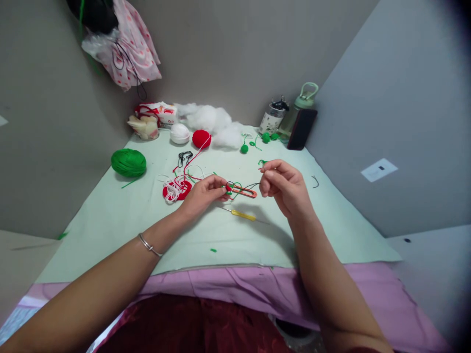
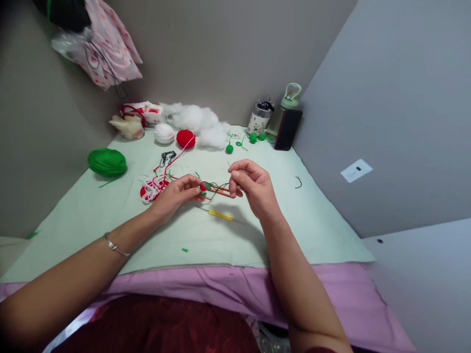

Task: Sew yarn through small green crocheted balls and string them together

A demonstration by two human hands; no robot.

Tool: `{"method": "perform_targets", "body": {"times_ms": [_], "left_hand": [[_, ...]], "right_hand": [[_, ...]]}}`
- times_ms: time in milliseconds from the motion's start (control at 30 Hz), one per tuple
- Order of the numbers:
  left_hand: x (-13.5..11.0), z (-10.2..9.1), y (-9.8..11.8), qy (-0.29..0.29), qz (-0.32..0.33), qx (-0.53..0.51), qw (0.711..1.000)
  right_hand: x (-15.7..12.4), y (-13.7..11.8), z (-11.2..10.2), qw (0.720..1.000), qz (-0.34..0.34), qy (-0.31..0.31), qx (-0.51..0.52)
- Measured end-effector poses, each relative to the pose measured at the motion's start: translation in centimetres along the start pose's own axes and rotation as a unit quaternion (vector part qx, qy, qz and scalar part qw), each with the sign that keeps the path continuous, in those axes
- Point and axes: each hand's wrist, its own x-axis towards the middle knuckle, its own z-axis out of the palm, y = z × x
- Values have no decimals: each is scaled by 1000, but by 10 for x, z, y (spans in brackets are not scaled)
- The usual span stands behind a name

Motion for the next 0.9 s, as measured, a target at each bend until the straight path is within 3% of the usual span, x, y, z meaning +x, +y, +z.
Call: {"method": "perform_targets", "body": {"times_ms": [167,300,400,567,733,900], "left_hand": [[1,-1,2,21,-19,-12,1000],[3,-1,2,38,-39,-19,998],[3,0,2,51,-39,-27,998],[4,-4,11,94,-5,-94,991],[7,-13,21,141,10,-183,973],[6,-12,18,115,-9,-189,975]], "right_hand": [[4,8,-5,978,14,-28,-205],[4,11,-12,919,-15,-38,-393],[4,14,-15,878,26,-83,-470],[4,28,-12,795,-10,-102,-598],[3,36,-7,779,-11,-152,-608],[4,32,-15,778,7,-103,-620]]}}
